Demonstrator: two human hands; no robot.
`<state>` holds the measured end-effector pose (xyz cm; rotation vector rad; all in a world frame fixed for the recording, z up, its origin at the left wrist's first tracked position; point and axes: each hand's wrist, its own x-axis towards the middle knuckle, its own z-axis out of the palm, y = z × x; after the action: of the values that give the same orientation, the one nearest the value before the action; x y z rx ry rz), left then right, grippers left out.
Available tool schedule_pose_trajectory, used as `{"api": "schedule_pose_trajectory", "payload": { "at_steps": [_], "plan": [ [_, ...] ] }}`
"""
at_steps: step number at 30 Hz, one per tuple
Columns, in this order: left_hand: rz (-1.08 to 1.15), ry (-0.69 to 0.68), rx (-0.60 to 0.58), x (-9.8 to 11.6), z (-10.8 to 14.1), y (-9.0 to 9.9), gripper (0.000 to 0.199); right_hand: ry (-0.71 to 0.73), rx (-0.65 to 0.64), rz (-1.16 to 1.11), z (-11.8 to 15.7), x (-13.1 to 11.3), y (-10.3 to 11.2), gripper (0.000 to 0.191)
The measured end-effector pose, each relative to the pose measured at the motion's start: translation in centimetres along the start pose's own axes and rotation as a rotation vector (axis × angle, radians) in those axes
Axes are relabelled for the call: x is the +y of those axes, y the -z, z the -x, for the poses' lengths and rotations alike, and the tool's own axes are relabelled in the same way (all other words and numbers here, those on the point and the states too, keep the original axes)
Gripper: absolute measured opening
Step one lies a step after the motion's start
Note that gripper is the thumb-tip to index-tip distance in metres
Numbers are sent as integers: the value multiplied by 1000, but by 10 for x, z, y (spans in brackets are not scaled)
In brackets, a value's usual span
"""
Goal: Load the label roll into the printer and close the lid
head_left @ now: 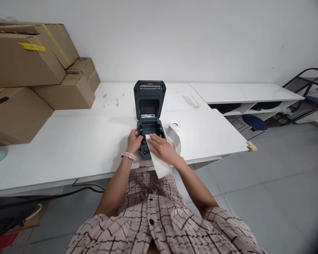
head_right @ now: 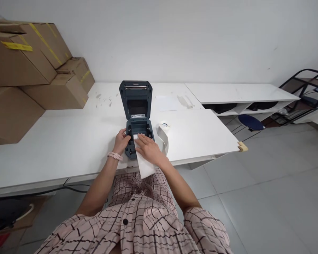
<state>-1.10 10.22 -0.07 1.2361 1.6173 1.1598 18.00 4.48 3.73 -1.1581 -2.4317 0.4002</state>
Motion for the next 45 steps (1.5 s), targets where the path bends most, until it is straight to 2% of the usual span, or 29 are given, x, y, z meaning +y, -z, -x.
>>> {"api": "schedule_pose_trajectory", "payload": {
  "at_steps": [6,11,15,20,33,45],
  "plan": [
    [70,4,-8,1,3,0,57,-21,86,88,35,-32,-11,43],
    [144,-1,-16,-7,-1,-1,64,-36,138,162,41,-45,-17,40],
    [169,-7,-10,-10,-3,-1,66,-56,128,219,36,-49,-19,39],
    [179,3,-18,-4,1,1,67,-74,94,254,32,-55,-19,42],
    [176,10,-20,0,3,1,67,-76,62,226,34,-55,-17,45],
    [149,-16,11,-5,2,1,66,-97,17,222,34,-57,-18,49]
  ]
}}
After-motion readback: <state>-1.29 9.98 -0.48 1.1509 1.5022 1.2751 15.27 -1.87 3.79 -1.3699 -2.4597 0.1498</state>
